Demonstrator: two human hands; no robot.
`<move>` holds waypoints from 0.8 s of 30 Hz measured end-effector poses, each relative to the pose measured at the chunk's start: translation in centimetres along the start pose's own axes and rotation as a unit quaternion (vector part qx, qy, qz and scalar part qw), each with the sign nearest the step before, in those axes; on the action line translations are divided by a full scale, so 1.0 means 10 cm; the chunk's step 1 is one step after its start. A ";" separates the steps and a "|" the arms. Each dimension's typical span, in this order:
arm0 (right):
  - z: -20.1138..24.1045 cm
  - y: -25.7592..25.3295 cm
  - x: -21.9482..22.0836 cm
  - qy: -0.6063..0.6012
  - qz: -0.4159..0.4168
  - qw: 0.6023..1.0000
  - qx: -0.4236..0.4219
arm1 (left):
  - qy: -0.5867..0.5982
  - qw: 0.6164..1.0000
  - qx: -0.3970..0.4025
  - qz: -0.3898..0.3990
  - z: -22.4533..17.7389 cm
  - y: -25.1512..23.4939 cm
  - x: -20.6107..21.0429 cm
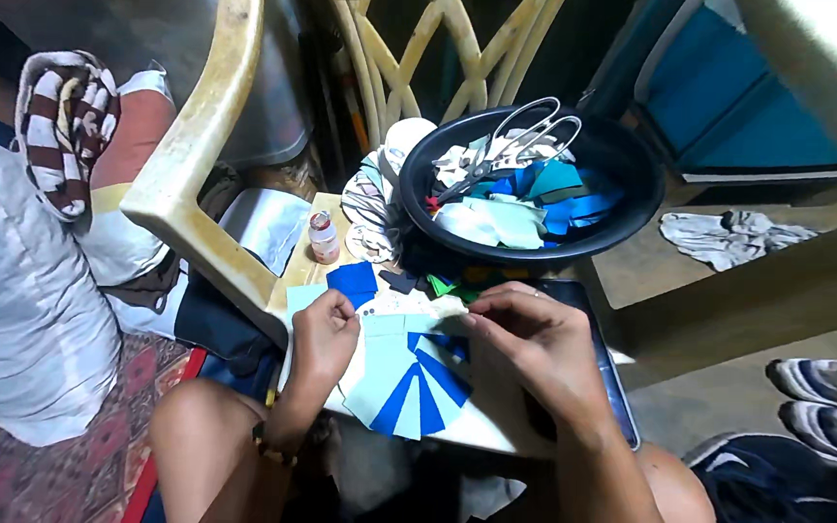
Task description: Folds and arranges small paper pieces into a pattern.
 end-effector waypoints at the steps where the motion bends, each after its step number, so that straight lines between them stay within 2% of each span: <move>1: 0.00 0.01 0.01 0.003 0.001 1.000 -0.001 | 0.013 1.000 -0.011 -0.009 0.03 0.04 0.02; 13: -0.01 0.03 0.13 0.015 0.020 0.999 -0.024 | 0.076 0.995 -0.042 -0.043 0.02 0.05 0.17; 17: -0.02 0.03 0.13 0.023 0.025 0.999 -0.030 | 0.032 0.999 -0.024 -0.036 0.04 0.07 0.14; 19: -0.03 0.03 0.14 0.025 0.025 0.999 -0.031 | -0.022 0.998 0.030 -0.042 0.02 0.02 0.08; 21: -0.03 0.03 0.14 0.030 0.026 0.999 -0.031 | -0.059 0.991 0.118 -0.037 -0.01 -0.11 0.05; 24: -0.02 0.03 0.16 0.035 0.030 0.999 -0.027 | -0.103 0.972 0.203 0.058 -0.05 -0.38 0.06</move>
Point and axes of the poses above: each hand's wrist, its own y-axis away from the middle knuckle, its own x-axis out of the palm, z = x × y, the point moved 3 cm from there along -y, towards the middle knuckle, and after that the axes turned 1 degree about -x, right-handed, at the moved point
